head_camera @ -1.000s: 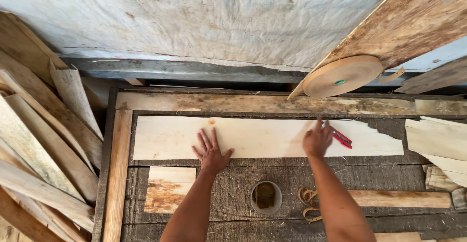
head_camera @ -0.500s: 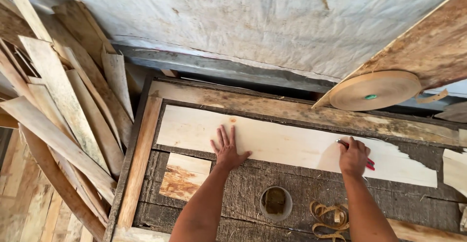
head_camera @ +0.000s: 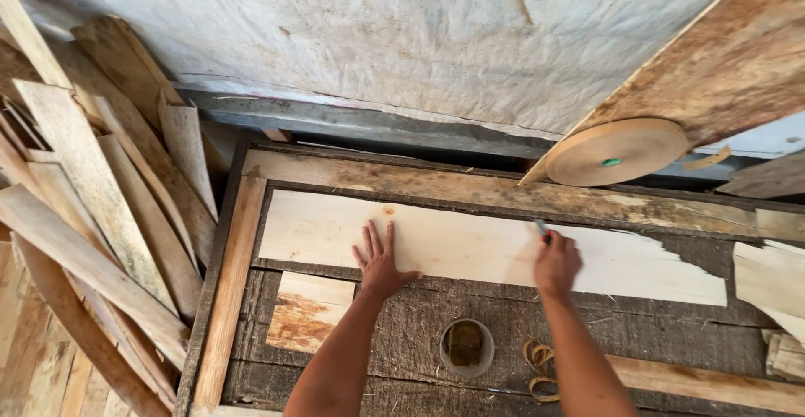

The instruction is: Using a utility knife to trim and shape thin wood veneer strips on a workshop table.

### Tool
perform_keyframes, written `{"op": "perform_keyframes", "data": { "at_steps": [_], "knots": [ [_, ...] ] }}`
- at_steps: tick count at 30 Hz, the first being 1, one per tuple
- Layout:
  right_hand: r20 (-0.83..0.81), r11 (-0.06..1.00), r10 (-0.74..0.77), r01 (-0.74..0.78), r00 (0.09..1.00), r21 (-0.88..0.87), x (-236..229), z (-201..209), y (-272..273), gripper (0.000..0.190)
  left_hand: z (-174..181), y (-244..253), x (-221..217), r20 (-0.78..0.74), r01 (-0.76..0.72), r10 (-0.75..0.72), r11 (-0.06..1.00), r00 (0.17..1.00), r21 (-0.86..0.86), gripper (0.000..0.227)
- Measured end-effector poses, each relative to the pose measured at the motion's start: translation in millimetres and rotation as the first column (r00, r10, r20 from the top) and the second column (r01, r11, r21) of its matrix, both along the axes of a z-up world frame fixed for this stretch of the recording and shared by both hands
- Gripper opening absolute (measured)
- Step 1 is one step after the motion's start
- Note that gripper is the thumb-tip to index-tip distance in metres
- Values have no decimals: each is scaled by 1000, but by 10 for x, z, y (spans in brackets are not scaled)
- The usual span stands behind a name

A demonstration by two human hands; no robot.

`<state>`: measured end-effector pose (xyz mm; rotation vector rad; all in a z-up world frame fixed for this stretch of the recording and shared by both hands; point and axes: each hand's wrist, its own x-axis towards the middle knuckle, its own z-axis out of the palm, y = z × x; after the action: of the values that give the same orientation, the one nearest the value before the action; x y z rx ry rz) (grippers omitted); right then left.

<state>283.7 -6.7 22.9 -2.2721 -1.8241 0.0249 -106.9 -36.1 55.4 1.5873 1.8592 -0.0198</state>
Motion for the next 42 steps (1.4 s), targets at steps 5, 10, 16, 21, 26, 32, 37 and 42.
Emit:
{"op": "perform_keyframes", "data": {
  "at_steps": [5, 10, 16, 21, 26, 32, 37, 42],
  "knots": [
    [-224, 984, 171, -178, 960, -13, -776, -12, 26, 35, -181, -74, -13, -83, 62, -57, 996, 995, 63, 144],
    [-274, 953, 255, -289, 927, -94, -1353, 214, 12, 37, -168, -25, -46, -178, 101, -100, 995, 979, -3, 135],
    [-225, 946, 308, -323, 924, -33, -1519, 272, -18, 40, -103, 32, -35, -219, 97, -96, 995, 971, -5, 130],
    [-306, 893, 351, -415, 885, -177, -1541, 528, -121, 60, -35, 9, -20, -235, 90, -86, 996, 968, 5, 129],
    [-326, 849, 394, -476, 859, -230, -1476, 481, -215, 78, -57, -8, -12, -234, 86, -75, 996, 969, 36, 128],
    [-251, 862, 398, -453, 883, -226, -1496, 429, -266, 73, -124, 16, -6, -223, 60, -53, 998, 973, 26, 130],
    [-275, 867, 390, -451, 879, -211, -1505, 384, -243, 72, -239, -2, -66, -209, 72, -57, 995, 976, 68, 128],
    [-339, 868, 340, -431, 877, -246, -1557, 460, -179, 83, -256, -10, -103, -161, 63, -46, 993, 986, 100, 127]
  ]
}}
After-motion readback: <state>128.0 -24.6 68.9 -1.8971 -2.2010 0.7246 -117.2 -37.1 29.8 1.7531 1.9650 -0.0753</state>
